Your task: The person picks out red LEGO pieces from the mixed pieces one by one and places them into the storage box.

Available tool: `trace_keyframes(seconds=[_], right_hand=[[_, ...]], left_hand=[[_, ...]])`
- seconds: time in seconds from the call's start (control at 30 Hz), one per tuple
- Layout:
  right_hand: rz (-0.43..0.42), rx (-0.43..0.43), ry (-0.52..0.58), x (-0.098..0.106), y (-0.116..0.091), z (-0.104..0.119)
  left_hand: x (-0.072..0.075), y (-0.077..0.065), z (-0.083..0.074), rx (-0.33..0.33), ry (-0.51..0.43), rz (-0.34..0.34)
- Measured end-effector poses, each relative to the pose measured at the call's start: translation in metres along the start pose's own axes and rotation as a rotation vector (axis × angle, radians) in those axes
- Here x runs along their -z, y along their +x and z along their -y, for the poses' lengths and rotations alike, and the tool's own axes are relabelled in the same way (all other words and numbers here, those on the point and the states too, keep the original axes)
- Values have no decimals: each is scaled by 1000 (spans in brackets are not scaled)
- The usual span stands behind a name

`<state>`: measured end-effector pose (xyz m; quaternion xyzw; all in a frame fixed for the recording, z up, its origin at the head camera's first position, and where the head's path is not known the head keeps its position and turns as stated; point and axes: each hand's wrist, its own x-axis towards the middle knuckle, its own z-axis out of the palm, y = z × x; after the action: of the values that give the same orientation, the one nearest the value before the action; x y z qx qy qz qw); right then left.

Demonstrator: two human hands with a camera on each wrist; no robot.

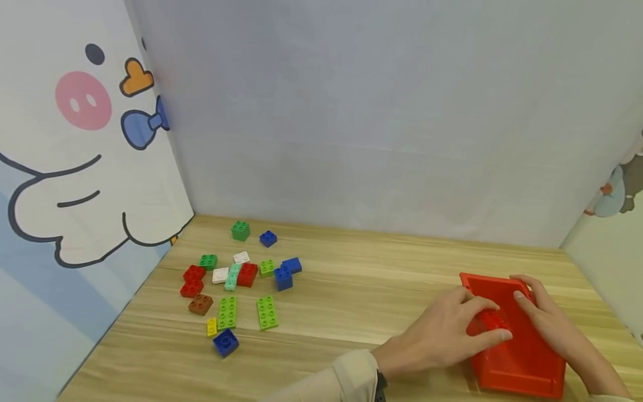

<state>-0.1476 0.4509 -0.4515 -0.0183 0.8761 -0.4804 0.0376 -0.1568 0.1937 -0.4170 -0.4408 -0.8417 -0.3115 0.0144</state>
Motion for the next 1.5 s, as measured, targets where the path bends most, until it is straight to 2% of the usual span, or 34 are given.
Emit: trace_keyframes(seconds=[0.37,0.67,1.1,1.37,1.5], right_hand=[[-9,4,-38,3,1,1],[-2,-4,-68,3,1,4],[-6,-11,-50,1,0,1],[-1,-29,-36,0,-2,3],[-8,-17,-36,1,-1,2]], left_hand=[[-6,9,1,-10,22,34],[-7,16,1,-36,75,15],[-14,25,-1,-85,126,61],[-18,27,-2,-84,170,89],[-21,29,-3,-92,226,81]])
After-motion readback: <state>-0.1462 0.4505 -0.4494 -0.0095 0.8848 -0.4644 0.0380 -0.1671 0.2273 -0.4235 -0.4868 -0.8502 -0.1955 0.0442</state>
